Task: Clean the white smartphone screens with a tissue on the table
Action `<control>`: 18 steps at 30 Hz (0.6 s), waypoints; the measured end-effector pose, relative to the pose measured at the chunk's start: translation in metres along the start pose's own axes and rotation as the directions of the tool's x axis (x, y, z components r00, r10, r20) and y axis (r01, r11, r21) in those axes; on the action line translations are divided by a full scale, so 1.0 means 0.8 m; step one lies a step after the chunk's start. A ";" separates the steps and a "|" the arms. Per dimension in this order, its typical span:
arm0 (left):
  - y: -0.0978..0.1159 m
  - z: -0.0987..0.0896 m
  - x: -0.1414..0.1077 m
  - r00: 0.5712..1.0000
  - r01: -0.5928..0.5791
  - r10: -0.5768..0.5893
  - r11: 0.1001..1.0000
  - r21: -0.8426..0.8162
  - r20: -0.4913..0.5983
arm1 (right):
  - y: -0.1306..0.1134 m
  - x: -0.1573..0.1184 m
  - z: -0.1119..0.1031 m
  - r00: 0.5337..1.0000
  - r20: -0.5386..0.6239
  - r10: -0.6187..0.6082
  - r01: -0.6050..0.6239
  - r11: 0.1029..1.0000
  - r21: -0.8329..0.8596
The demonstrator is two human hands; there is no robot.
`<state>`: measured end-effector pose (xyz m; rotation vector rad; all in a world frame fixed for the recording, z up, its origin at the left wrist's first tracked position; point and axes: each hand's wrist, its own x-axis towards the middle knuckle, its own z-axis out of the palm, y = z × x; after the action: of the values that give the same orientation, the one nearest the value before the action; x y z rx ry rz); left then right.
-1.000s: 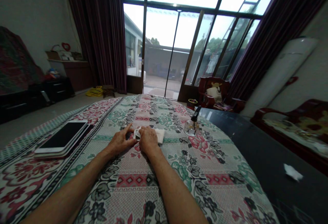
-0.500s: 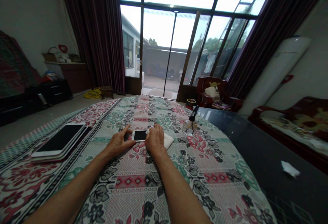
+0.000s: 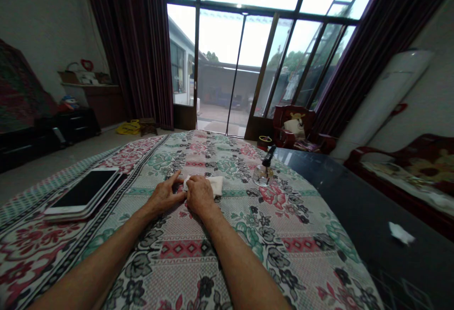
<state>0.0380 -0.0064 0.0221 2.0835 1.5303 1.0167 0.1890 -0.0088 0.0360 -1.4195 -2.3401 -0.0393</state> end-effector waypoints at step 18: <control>0.004 -0.003 -0.002 1.000 -0.004 0.004 0.999 0.035 -0.005 | 0.047 -0.009 -0.012 0.962 -0.089 0.257 -0.262 0.963 -0.062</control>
<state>0.0378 -0.0095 0.0254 2.1096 1.5584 1.0045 0.2272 0.0008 0.0351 -1.7175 -2.0904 -0.1074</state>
